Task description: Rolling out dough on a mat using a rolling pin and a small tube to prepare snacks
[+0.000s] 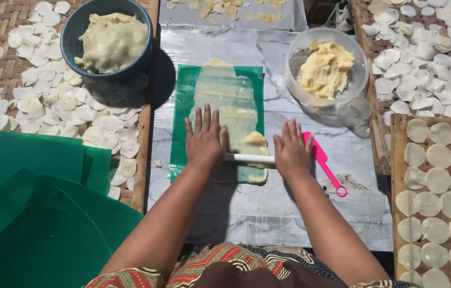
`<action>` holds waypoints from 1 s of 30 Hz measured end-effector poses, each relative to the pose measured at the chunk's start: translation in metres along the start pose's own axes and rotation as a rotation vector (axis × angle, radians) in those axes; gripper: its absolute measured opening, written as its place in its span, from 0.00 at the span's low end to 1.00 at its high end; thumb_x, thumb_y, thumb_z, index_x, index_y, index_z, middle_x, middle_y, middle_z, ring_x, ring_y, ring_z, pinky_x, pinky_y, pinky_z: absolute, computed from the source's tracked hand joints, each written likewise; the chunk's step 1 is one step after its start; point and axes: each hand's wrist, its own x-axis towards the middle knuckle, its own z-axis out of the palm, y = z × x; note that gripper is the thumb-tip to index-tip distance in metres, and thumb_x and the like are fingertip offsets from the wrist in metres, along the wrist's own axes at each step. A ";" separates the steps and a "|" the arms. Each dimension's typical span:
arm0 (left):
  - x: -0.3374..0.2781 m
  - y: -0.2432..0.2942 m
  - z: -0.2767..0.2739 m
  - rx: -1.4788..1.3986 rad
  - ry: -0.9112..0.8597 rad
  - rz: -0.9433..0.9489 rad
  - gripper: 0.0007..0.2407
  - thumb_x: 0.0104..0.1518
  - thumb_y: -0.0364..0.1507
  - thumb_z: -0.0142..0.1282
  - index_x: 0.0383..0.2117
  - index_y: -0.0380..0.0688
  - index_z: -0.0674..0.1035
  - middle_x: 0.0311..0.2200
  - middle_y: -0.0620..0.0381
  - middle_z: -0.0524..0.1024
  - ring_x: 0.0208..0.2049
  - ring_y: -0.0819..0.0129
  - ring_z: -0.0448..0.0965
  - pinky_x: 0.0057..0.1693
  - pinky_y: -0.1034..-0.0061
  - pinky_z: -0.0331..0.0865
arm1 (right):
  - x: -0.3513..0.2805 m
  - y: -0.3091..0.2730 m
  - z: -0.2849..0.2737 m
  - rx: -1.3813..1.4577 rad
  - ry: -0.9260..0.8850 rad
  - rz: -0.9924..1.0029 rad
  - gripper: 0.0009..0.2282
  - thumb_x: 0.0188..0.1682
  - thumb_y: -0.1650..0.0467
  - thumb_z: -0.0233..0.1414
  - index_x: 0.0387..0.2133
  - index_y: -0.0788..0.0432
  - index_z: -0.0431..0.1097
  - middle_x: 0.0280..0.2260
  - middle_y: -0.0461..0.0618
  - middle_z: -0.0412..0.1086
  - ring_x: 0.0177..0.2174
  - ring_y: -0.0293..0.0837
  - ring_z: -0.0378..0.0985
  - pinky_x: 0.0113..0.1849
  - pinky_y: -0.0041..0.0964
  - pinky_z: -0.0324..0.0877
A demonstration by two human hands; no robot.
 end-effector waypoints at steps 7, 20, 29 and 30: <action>-0.061 0.006 0.019 0.016 -0.103 0.005 0.28 0.69 0.46 0.29 0.73 0.47 0.52 0.75 0.47 0.43 0.75 0.52 0.38 0.73 0.45 0.29 | -0.074 -0.017 0.006 -0.167 0.111 -0.096 0.28 0.60 0.57 0.37 0.69 0.61 0.51 0.70 0.61 0.49 0.70 0.55 0.46 0.64 0.71 0.34; 0.003 0.000 0.011 0.059 -0.090 -0.006 0.29 0.69 0.46 0.27 0.73 0.46 0.50 0.76 0.49 0.39 0.76 0.53 0.33 0.74 0.42 0.24 | -0.015 -0.021 0.001 -0.107 0.031 0.013 0.29 0.60 0.53 0.32 0.72 0.52 0.43 0.74 0.54 0.36 0.72 0.52 0.33 0.62 0.79 0.26; -0.038 0.003 0.036 0.011 -0.064 0.054 0.27 0.68 0.46 0.28 0.71 0.48 0.56 0.74 0.50 0.46 0.75 0.50 0.40 0.73 0.44 0.33 | -0.054 -0.021 0.016 -0.176 0.067 -0.079 0.32 0.58 0.52 0.36 0.70 0.59 0.47 0.72 0.57 0.42 0.71 0.54 0.39 0.64 0.71 0.30; -0.032 0.005 0.039 0.026 -0.067 0.053 0.27 0.68 0.46 0.28 0.72 0.51 0.55 0.75 0.52 0.46 0.75 0.50 0.40 0.73 0.43 0.33 | -0.044 -0.017 0.015 -0.199 -0.022 -0.040 0.32 0.58 0.51 0.34 0.70 0.59 0.48 0.72 0.57 0.43 0.71 0.53 0.38 0.64 0.72 0.27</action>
